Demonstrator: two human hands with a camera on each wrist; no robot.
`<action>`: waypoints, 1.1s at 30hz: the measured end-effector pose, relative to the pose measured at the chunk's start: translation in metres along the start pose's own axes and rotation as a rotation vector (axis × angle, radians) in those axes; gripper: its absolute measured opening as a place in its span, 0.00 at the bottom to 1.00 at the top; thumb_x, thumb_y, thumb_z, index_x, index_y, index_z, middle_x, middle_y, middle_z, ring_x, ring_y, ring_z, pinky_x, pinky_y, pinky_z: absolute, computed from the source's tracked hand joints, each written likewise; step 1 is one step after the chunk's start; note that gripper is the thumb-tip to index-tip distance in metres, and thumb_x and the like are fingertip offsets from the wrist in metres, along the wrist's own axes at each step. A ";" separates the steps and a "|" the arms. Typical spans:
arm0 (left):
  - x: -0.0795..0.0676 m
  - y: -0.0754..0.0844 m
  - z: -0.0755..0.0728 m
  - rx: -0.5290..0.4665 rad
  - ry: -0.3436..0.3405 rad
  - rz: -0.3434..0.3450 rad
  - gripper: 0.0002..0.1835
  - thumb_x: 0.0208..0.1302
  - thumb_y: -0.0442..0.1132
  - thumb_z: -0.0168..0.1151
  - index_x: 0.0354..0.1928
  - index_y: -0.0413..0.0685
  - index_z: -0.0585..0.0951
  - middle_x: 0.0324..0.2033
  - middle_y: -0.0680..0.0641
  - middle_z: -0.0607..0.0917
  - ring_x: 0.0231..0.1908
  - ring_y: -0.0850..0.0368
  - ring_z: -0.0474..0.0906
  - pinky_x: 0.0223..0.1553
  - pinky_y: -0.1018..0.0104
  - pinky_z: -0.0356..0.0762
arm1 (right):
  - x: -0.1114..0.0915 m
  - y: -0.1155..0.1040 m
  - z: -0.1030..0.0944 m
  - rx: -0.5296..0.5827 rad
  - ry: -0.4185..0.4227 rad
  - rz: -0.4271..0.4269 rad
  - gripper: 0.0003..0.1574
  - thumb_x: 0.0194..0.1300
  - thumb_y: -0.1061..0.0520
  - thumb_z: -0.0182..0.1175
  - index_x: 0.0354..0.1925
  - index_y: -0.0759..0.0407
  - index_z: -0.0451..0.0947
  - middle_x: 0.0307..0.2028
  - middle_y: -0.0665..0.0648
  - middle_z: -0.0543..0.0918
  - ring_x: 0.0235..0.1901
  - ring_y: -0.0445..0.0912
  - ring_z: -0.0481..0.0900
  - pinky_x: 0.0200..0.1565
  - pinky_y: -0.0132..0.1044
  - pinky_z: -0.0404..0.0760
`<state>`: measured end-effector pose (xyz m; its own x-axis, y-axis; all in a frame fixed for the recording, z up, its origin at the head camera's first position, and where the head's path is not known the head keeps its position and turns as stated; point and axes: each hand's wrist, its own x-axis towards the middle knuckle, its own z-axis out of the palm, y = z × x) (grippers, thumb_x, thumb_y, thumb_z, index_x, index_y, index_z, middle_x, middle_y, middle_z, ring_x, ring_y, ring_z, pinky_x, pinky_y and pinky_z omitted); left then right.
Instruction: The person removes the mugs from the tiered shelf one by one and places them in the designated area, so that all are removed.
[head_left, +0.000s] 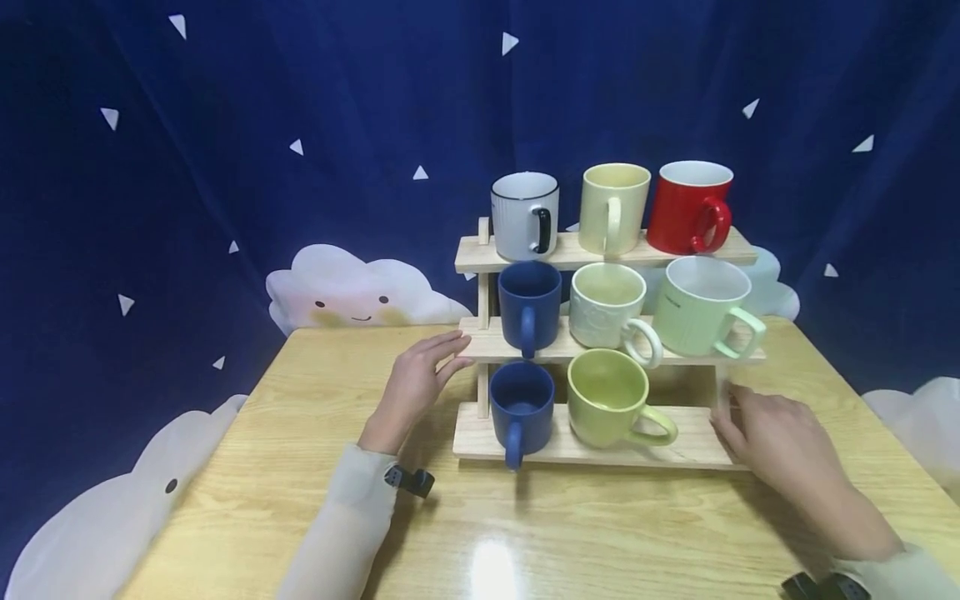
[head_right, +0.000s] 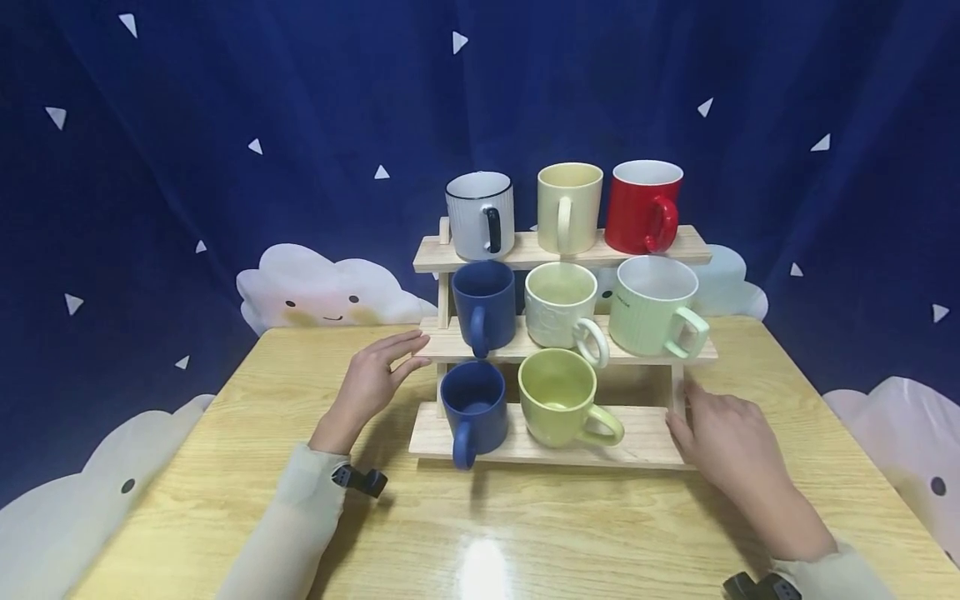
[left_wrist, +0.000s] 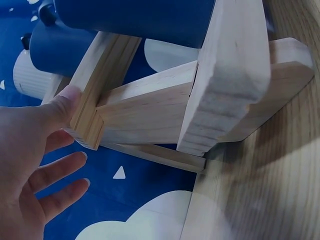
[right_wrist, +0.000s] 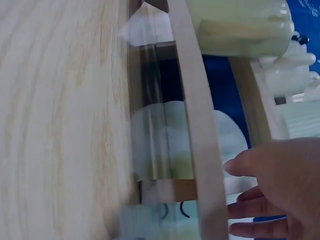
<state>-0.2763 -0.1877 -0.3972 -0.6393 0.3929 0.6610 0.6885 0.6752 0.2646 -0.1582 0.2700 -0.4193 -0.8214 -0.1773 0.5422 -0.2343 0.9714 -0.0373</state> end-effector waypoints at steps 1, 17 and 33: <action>0.001 0.000 -0.001 0.000 0.001 0.002 0.20 0.62 0.48 0.67 0.54 0.49 0.84 0.54 0.48 0.83 0.53 0.51 0.80 0.58 0.59 0.74 | -0.001 -0.001 -0.003 -0.004 0.007 -0.009 0.15 0.61 0.51 0.62 0.35 0.63 0.76 0.17 0.55 0.74 0.20 0.59 0.76 0.25 0.58 0.71; -0.001 0.000 -0.004 -0.010 0.006 -0.020 0.21 0.62 0.47 0.67 0.55 0.49 0.83 0.54 0.48 0.83 0.54 0.50 0.79 0.57 0.58 0.75 | -0.012 -0.006 -0.004 0.204 -0.072 -0.323 0.37 0.54 0.44 0.73 0.59 0.58 0.78 0.57 0.57 0.79 0.57 0.58 0.74 0.69 0.28 0.49; -0.002 0.001 0.001 -0.020 0.000 -0.009 0.20 0.63 0.48 0.66 0.55 0.50 0.83 0.55 0.49 0.83 0.54 0.51 0.79 0.57 0.60 0.75 | -0.028 -0.001 0.004 0.181 -0.100 -0.333 0.33 0.57 0.41 0.70 0.58 0.51 0.80 0.56 0.52 0.81 0.57 0.56 0.75 0.69 0.24 0.43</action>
<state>-0.2747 -0.1872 -0.3993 -0.6455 0.3871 0.6584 0.6895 0.6661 0.2843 -0.1367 0.2735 -0.4381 -0.7297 -0.5011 0.4653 -0.5768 0.8165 -0.0252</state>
